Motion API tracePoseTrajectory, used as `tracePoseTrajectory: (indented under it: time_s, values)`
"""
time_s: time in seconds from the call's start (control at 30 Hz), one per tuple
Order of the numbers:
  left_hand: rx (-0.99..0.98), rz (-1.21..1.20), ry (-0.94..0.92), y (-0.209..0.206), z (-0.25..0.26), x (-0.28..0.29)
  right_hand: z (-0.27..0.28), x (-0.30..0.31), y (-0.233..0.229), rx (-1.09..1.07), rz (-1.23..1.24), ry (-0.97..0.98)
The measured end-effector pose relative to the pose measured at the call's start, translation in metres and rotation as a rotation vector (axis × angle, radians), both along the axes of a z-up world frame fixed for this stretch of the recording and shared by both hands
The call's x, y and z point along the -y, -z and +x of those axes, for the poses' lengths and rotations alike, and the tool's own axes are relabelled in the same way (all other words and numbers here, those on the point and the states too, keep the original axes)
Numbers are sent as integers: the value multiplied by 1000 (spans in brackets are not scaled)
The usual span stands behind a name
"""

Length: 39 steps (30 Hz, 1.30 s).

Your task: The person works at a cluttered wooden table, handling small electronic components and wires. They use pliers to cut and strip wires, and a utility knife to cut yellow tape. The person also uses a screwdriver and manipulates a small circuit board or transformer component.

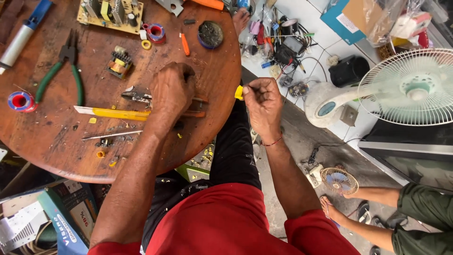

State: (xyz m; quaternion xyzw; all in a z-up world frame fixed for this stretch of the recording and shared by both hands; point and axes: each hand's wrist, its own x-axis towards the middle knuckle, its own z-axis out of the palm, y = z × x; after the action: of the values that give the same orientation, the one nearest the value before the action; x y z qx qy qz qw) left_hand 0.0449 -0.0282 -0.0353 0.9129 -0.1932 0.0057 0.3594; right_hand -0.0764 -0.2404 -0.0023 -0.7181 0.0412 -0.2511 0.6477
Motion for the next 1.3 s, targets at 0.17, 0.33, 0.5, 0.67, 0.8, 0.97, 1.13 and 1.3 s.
tracePoseTrajectory:
  time_s: [0.17, 0.33, 0.5, 0.67, 0.8, 0.97, 1.13, 1.3]
  values:
    - [-32, 66, 16, 10, 2, 7, 2, -9, 3, 94, -214, 13]
    - [31, -20, 9, -37, -19, -1, 0, -15, -10, 219, -486, 83]
    - [-208, -620, 182, -96, -65, -6, 4, -32, -21, 420, -726, 94]
    - [-330, -631, 224, -90, -80, -14, 2, -49, -22, 416, -641, 46]
    - [-169, -424, 188, -98, -84, -24, 1, -59, -29, 307, -549, -44]
    - [-53, -187, 145, -88, -89, -22, -2, -66, -27, 227, -475, -72]
    - [-42, 61, 68, -89, -92, -17, -9, -68, -27, 174, -482, -84]
    - [470, -150, 53, -52, -90, -10, -15, -62, -21, 46, -495, -98]
